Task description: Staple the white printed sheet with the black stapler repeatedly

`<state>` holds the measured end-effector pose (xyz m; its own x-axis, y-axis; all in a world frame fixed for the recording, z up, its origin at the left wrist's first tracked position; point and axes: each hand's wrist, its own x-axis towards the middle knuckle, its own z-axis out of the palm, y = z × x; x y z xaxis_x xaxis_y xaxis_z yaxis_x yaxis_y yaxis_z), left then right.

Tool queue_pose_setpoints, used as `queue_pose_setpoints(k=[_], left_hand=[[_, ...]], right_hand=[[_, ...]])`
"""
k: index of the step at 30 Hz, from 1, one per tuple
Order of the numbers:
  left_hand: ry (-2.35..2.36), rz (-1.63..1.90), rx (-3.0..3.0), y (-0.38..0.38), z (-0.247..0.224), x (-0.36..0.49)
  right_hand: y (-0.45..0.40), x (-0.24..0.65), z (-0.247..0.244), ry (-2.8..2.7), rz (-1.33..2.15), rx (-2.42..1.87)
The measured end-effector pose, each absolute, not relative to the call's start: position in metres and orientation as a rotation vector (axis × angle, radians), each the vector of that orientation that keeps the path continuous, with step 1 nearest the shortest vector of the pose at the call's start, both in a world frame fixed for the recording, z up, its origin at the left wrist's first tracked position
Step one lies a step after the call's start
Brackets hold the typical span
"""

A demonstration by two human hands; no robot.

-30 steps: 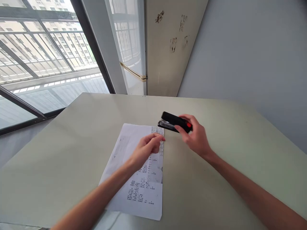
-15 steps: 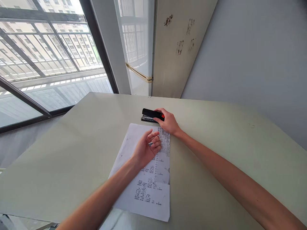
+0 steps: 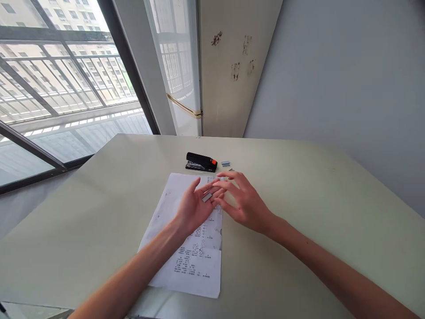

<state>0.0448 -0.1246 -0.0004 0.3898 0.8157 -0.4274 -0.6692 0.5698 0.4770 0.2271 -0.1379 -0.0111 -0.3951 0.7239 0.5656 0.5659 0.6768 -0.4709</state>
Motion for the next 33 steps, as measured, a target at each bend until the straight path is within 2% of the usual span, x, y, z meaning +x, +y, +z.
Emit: queue_pose_setpoints(k=[10,15,18,21,26,33], left_hand=[[0.617,0.656,0.584,-0.147,0.006,0.091],[0.925,0.689,1.437,-0.143,0.005,0.060],[1.134,0.650,1.997,-0.129,0.003,0.016],[1.194,0.548,2.305,-0.112,-0.006,-0.030],[1.267,0.380,2.515,-0.099,-0.024,-0.068],[1.346,0.414,2.566,-0.105,-0.039,-0.059]], right_hand=[[-0.184,0.271,-0.013,-2.111,0.100,-1.055],[-0.203,0.357,-0.028,-1.898,-0.011,-1.422],[-0.208,0.434,-0.053,-1.709,-0.088,-1.742],[-0.208,0.500,-0.079,-1.569,-0.151,-1.927],[-0.206,0.545,-0.100,-1.397,-0.167,-2.016],[-0.211,0.534,-0.093,-1.381,-0.239,-2.016]])
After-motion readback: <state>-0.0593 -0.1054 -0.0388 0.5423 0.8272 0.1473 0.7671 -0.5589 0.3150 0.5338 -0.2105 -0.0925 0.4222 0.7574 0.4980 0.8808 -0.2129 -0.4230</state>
